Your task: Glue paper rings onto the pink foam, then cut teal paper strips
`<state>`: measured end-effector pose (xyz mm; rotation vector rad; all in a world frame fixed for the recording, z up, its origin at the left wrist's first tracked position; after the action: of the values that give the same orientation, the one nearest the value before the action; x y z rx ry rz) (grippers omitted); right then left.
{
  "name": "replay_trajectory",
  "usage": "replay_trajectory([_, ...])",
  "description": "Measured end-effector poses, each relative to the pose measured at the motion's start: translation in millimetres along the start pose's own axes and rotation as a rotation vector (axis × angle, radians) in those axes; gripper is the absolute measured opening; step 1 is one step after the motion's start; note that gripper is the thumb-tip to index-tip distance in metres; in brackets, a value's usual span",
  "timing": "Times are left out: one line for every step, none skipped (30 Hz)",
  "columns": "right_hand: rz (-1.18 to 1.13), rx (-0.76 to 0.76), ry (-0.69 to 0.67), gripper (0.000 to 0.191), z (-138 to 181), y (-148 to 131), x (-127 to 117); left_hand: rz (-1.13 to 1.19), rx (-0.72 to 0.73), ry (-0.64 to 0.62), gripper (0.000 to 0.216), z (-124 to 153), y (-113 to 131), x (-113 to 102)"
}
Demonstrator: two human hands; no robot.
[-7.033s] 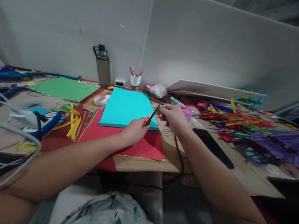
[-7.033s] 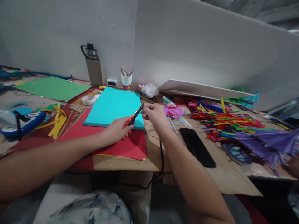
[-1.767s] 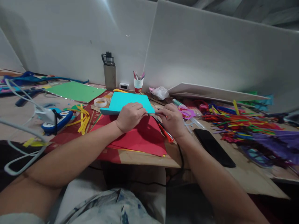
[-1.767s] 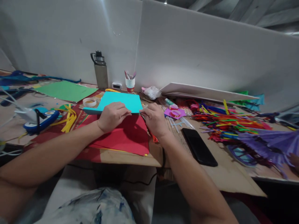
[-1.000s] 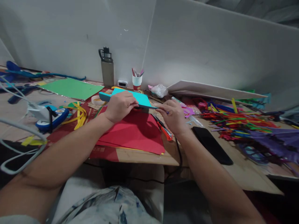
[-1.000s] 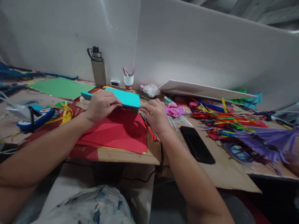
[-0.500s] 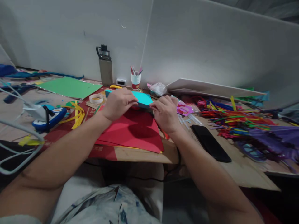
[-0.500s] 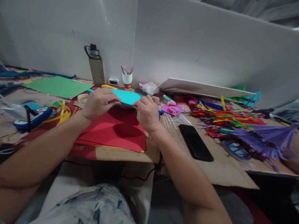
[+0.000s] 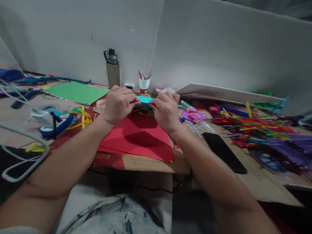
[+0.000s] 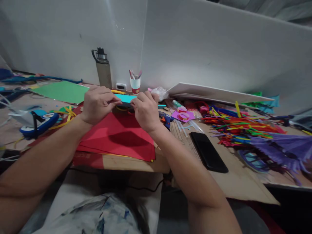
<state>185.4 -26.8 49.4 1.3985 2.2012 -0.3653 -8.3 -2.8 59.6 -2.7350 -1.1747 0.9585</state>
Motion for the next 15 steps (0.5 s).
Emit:
replay_trajectory([0.0, 0.0, 0.015, 0.018, -2, -1, 2, 0.011, -0.017, -0.001, 0.022, 0, 0, 0])
replay_trajectory([-0.002, -0.003, 0.025, 0.018, -3, -1, 2, 0.031, -0.034, -0.008, 0.022, 1, -1, 0])
replay_trajectory([-0.004, -0.005, 0.03, 0.018, -3, -1, 3, 0.056, -0.054, -0.017, 0.021, 1, -2, 0])
replay_trajectory([-0.005, -0.004, 0.031, 0.019, -2, 1, 3, 0.083, -0.074, -0.027, 0.02, 1, -3, 0])
replay_trajectory([-0.005, 0.001, 0.033, 0.019, -1, 3, 3, 0.107, -0.092, -0.031, 0.019, 1, -4, 0])
replay_trajectory([-0.005, 0.011, 0.036, 0.02, 0, 5, 2, 0.125, -0.104, -0.03, 0.019, 1, -6, 0])
replay_trajectory([-0.004, 0.024, 0.042, 0.021, 1, 8, 2, 0.135, -0.112, -0.019, 0.018, 0, -7, 0])
replay_trajectory([-0.005, 0.038, 0.05, 0.022, 2, 10, 1, 0.139, -0.121, -0.004, 0.018, 0, -8, -1])
replay_trajectory([-0.007, 0.047, 0.056, 0.022, 3, 12, 1, 0.139, -0.132, 0.008, 0.017, 0, -10, -2])
replay_trajectory([-0.009, 0.053, 0.061, 0.022, 4, 14, 1, 0.137, -0.144, 0.019, 0.017, 0, -10, -2])
replay_trajectory([-0.009, 0.057, 0.063, 0.022, 4, 15, 1, 0.135, -0.152, 0.026, 0.017, 0, -11, -3])
replay_trajectory([-0.009, 0.061, 0.065, 0.023, 4, 16, 1, 0.134, -0.153, 0.031, 0.017, 0, -11, -4])
replay_trajectory([-0.008, 0.065, 0.068, 0.023, 5, 17, 1, 0.134, -0.151, 0.037, 0.017, 0, -10, -4])
replay_trajectory([-0.009, 0.068, 0.074, 0.023, 5, 17, 0, 0.133, -0.144, 0.043, 0.017, 0, -10, -4])
replay_trajectory([-0.012, 0.07, 0.081, 0.022, 6, 18, 0, 0.129, -0.136, 0.051, 0.016, 0, -9, -4])
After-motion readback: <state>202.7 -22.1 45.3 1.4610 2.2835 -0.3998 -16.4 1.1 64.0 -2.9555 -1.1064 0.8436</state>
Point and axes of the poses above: each hand's wrist, its own z-axis away from the middle knuckle, its own x-axis out of the palm, y = z × x, the point moved 1 cm from there along -z, towards the middle knuckle, and after that the axes turned 6 degrees about x, right-handed, at the moved point
